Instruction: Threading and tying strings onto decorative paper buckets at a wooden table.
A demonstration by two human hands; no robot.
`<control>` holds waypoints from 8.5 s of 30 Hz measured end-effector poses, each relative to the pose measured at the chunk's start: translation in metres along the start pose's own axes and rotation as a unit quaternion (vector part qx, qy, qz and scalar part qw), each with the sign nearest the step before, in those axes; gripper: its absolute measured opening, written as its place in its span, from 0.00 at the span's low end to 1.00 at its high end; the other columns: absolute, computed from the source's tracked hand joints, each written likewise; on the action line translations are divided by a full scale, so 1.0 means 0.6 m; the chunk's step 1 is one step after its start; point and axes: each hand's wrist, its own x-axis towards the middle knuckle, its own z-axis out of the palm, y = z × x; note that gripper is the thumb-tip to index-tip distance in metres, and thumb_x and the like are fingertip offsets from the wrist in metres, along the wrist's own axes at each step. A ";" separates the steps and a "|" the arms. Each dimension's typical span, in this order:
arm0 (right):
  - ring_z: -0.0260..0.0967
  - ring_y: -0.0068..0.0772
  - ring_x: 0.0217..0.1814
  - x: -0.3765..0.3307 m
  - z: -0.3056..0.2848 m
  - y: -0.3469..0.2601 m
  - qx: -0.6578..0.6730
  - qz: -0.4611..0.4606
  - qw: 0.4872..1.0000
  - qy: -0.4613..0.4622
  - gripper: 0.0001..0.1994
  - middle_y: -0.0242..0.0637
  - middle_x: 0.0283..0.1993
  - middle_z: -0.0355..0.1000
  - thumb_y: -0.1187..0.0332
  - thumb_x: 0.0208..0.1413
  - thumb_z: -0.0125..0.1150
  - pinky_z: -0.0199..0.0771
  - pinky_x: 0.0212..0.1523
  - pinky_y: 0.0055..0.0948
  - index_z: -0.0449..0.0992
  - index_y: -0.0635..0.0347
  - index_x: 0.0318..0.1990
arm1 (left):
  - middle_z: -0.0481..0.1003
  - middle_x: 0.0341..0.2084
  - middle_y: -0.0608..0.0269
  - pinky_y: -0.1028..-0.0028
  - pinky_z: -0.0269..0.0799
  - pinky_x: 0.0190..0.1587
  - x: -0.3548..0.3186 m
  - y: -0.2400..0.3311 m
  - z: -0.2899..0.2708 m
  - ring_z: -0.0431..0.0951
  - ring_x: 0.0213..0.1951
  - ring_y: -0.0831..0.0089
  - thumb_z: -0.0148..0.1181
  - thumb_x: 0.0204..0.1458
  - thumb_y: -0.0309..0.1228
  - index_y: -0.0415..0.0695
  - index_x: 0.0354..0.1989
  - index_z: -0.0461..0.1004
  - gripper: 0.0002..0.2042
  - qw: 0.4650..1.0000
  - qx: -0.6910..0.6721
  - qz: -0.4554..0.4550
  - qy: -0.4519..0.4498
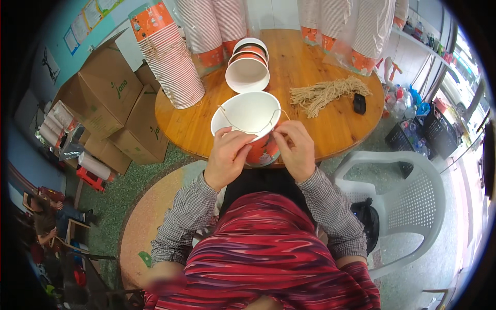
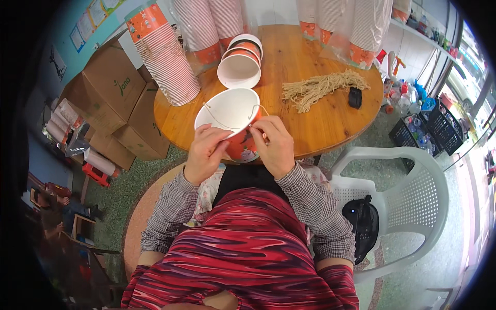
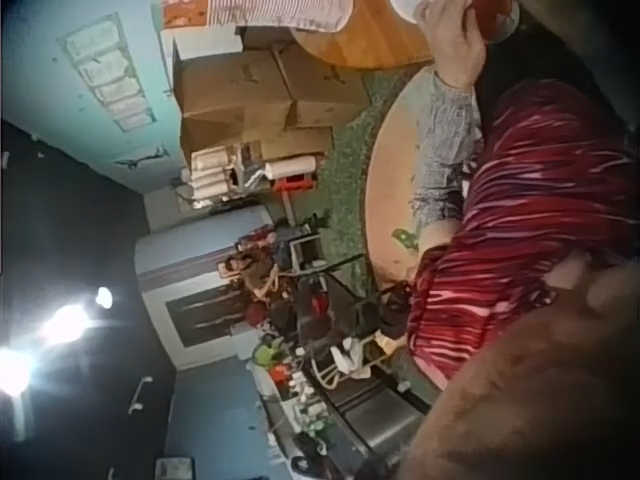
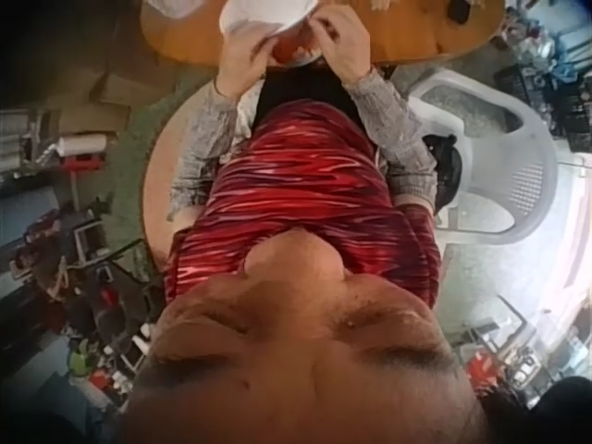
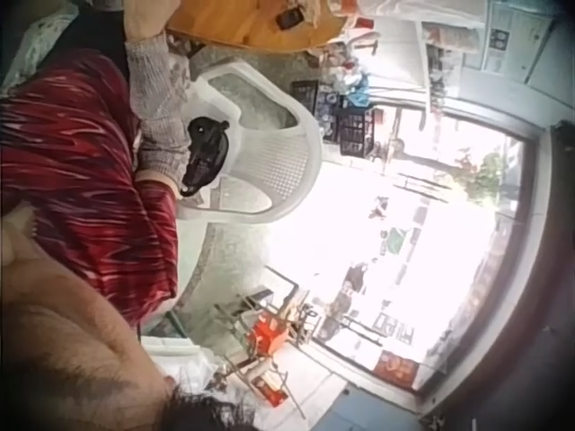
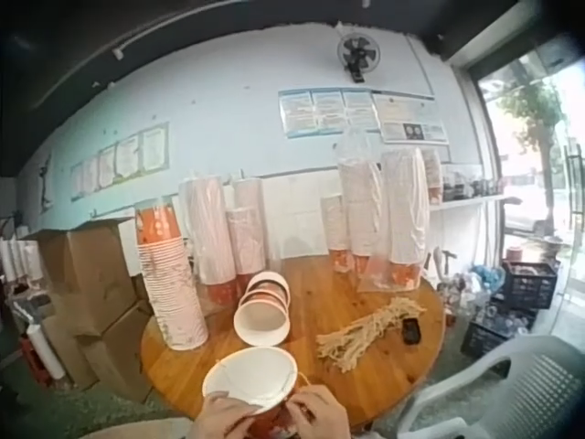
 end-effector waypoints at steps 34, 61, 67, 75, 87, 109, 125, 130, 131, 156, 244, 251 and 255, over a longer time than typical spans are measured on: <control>0.70 0.41 0.37 0.066 -0.010 0.015 -0.165 -0.108 0.977 -0.086 0.07 0.39 0.31 0.75 0.71 0.47 0.63 0.69 0.42 0.33 0.77 0.60 0.35 | 0.73 0.23 0.59 0.65 0.67 0.41 0.097 -0.056 0.039 0.74 0.31 0.59 0.59 0.42 0.28 0.43 0.23 0.76 0.03 0.980 0.146 0.086 -0.108; 0.74 0.36 0.37 0.055 -0.003 0.003 0.063 0.063 0.989 -0.115 0.07 0.42 0.34 0.74 0.76 0.50 0.58 0.73 0.40 0.28 0.75 0.65 0.38 | 0.75 0.25 0.66 0.82 0.71 0.27 0.053 -0.052 0.040 0.74 0.27 0.82 0.58 0.54 0.27 0.37 0.35 0.74 0.06 0.906 -0.316 -0.280 -0.010; 0.73 0.29 0.39 0.072 -0.016 -0.016 -0.014 -0.067 0.987 -0.143 0.07 0.39 0.36 0.73 0.81 0.52 0.56 0.72 0.42 0.24 0.74 0.66 0.39 | 0.76 0.22 0.63 0.79 0.73 0.30 0.068 -0.059 0.030 0.75 0.25 0.81 0.58 0.50 0.28 0.34 0.31 0.75 0.07 0.917 -0.271 -0.286 -0.064; 0.74 0.29 0.39 0.098 -0.008 -0.014 -0.014 -0.068 0.988 -0.140 0.07 0.39 0.35 0.74 0.80 0.52 0.57 0.73 0.42 0.25 0.74 0.66 0.39 | 0.76 0.22 0.65 0.78 0.71 0.29 0.083 -0.058 0.019 0.74 0.25 0.82 0.58 0.51 0.30 0.35 0.31 0.76 0.09 0.899 -0.281 -0.302 -0.146; 0.69 0.28 0.43 0.069 -0.028 0.020 0.022 -0.012 0.997 -0.067 0.07 0.37 0.40 0.72 0.76 0.50 0.61 0.69 0.45 0.24 0.77 0.62 0.38 | 0.75 0.22 0.69 0.81 0.68 0.27 0.085 -0.059 0.014 0.71 0.24 0.84 0.60 0.51 0.32 0.37 0.30 0.77 0.10 0.869 -0.344 -0.313 -0.167; 0.70 0.34 0.42 0.037 0.001 0.034 -0.040 -0.034 0.995 -0.087 0.06 0.34 0.34 0.75 0.68 0.50 0.63 0.58 0.58 0.37 0.78 0.58 0.34 | 0.75 0.24 0.69 0.82 0.68 0.28 0.085 -0.060 0.016 0.71 0.25 0.85 0.59 0.52 0.31 0.37 0.32 0.76 0.08 0.867 -0.347 -0.308 -0.179; 0.67 0.42 0.39 0.052 -0.040 -0.015 -0.156 -0.167 0.972 -0.057 0.05 0.38 0.33 0.70 0.77 0.47 0.60 0.65 0.43 0.34 0.74 0.61 0.34 | 0.75 0.27 0.66 0.82 0.69 0.32 0.062 -0.046 0.012 0.72 0.28 0.83 0.58 0.51 0.25 0.37 0.35 0.74 0.06 0.933 -0.290 -0.201 -0.070; 0.66 0.41 0.39 0.055 -0.022 -0.030 -0.130 -0.218 0.962 -0.102 0.07 0.36 0.34 0.70 0.77 0.45 0.61 0.65 0.43 0.36 0.75 0.59 0.34 | 0.75 0.28 0.69 0.84 0.68 0.31 0.062 -0.018 -0.001 0.72 0.28 0.85 0.55 0.55 0.25 0.38 0.39 0.74 0.06 0.854 -0.419 -0.304 -0.051; 0.66 0.40 0.40 0.055 -0.016 -0.032 -0.094 -0.186 0.972 -0.105 0.07 0.36 0.34 0.70 0.77 0.45 0.61 0.65 0.43 0.35 0.75 0.60 0.34 | 0.75 0.28 0.69 0.84 0.68 0.31 0.059 -0.020 0.001 0.72 0.28 0.85 0.55 0.55 0.25 0.38 0.39 0.74 0.06 0.854 -0.419 -0.304 -0.052; 0.66 0.13 0.20 0.055 0.001 -0.028 0.229 0.272 0.913 -0.199 0.08 0.30 0.23 0.72 0.72 0.57 0.57 0.64 0.18 0.14 0.77 0.66 0.39 | 0.76 0.31 0.66 0.84 0.69 0.37 0.039 -0.026 0.013 0.74 0.34 0.83 0.56 0.54 0.21 0.36 0.43 0.70 0.09 0.875 -0.425 -0.230 -0.021; 0.73 0.20 0.29 0.016 0.018 -0.008 0.165 0.125 0.972 -0.111 0.06 0.38 0.28 0.76 0.74 0.54 0.58 0.73 0.32 0.20 0.75 0.66 0.38 | 0.72 0.24 0.58 0.75 0.67 0.26 0.033 -0.007 0.007 0.71 0.22 0.73 0.58 0.46 0.23 0.37 0.32 0.74 0.05 0.983 -0.136 -0.121 0.002; 0.75 0.31 0.28 0.022 0.013 -0.018 0.081 0.073 0.988 -0.107 0.06 0.42 0.29 0.75 0.72 0.53 0.59 0.74 0.32 0.25 0.76 0.63 0.37 | 0.70 0.23 0.60 0.75 0.65 0.24 0.035 -0.009 0.004 0.69 0.20 0.75 0.61 0.46 0.25 0.39 0.31 0.76 0.04 0.982 -0.121 -0.144 -0.028; 0.75 0.34 0.29 0.026 0.011 -0.020 0.060 0.054 0.991 -0.106 0.06 0.43 0.29 0.75 0.71 0.53 0.59 0.74 0.32 0.27 0.77 0.62 0.37 | 0.72 0.23 0.61 0.77 0.66 0.24 0.031 -0.017 0.011 0.71 0.21 0.79 0.62 0.47 0.25 0.39 0.32 0.77 0.05 0.976 -0.160 -0.149 -0.014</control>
